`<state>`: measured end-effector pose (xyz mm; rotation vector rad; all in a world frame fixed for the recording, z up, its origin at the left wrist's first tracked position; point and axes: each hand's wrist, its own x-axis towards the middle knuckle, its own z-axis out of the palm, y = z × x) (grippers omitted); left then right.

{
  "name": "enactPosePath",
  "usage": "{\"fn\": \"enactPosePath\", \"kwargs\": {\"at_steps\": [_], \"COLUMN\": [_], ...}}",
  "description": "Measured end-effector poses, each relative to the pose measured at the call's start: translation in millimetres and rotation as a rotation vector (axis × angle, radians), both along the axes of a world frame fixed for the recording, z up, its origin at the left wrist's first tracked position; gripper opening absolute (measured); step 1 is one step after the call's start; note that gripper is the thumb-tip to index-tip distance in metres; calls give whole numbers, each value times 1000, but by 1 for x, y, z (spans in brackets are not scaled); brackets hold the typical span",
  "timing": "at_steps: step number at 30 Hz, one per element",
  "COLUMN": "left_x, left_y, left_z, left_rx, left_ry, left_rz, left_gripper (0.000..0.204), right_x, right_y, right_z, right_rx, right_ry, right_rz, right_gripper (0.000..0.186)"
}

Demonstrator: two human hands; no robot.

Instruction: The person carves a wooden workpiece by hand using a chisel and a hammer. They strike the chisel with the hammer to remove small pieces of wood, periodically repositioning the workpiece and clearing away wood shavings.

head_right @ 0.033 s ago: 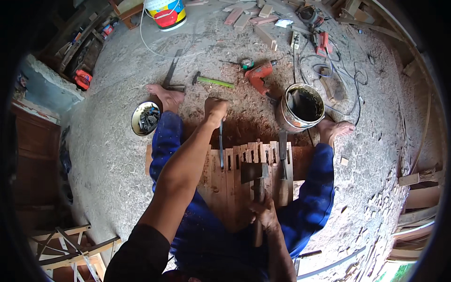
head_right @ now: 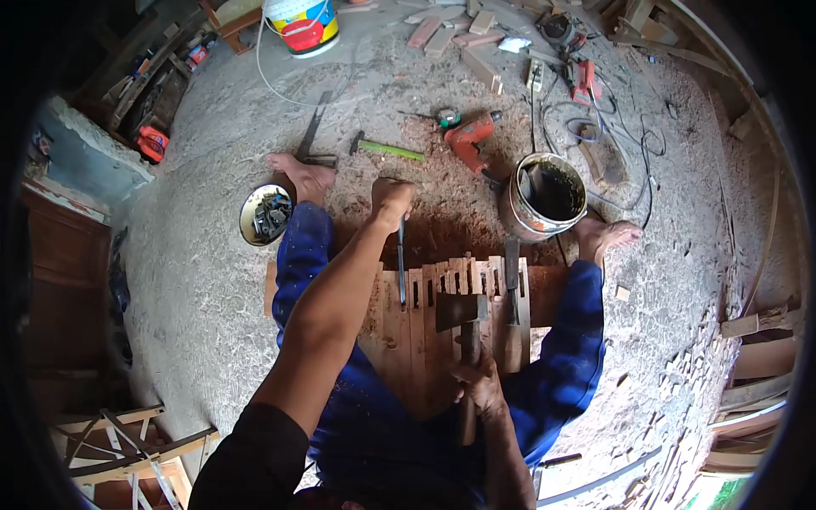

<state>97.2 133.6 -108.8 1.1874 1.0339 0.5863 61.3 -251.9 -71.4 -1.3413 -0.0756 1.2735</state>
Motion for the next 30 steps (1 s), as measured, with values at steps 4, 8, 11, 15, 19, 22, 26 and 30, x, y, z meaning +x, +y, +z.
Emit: {"fn": "enactPosePath", "kwargs": {"at_steps": [4,8,11,15,19,22,26,30], "left_x": [4,0,5,-14,-54,-67,-80,-76], "left_y": [-8,1,19,-26,-72,-86,-103,-117], "left_z": [-1,-3,-18,55,140,146,128,118], "left_rx": [147,-75,-226,-120,204,389,780,772], "left_ry": [7,38,141,-83,-490,-456,-306,-354], "left_rz": [40,-31,-184,-452,-99,-22,-100,-158], "left_gripper": [29,22,16,18,15,16,22,24], "right_x": [5,5,12,14,13,14,6,3], "right_y": [2,-3,-2,0,1,1,1,1], "right_z": [-2,-1,-12,1,0,-3,-10,-10], "right_rx": [-2,-1,6,13,48,70,106,67], "right_ry": [27,147,175,222,228,226,170,75], "right_rz": [-13,-30,-22,-62,-81,-83,-71,-50], "right_gripper": [56,53,51,48,53,54,57,57]}}
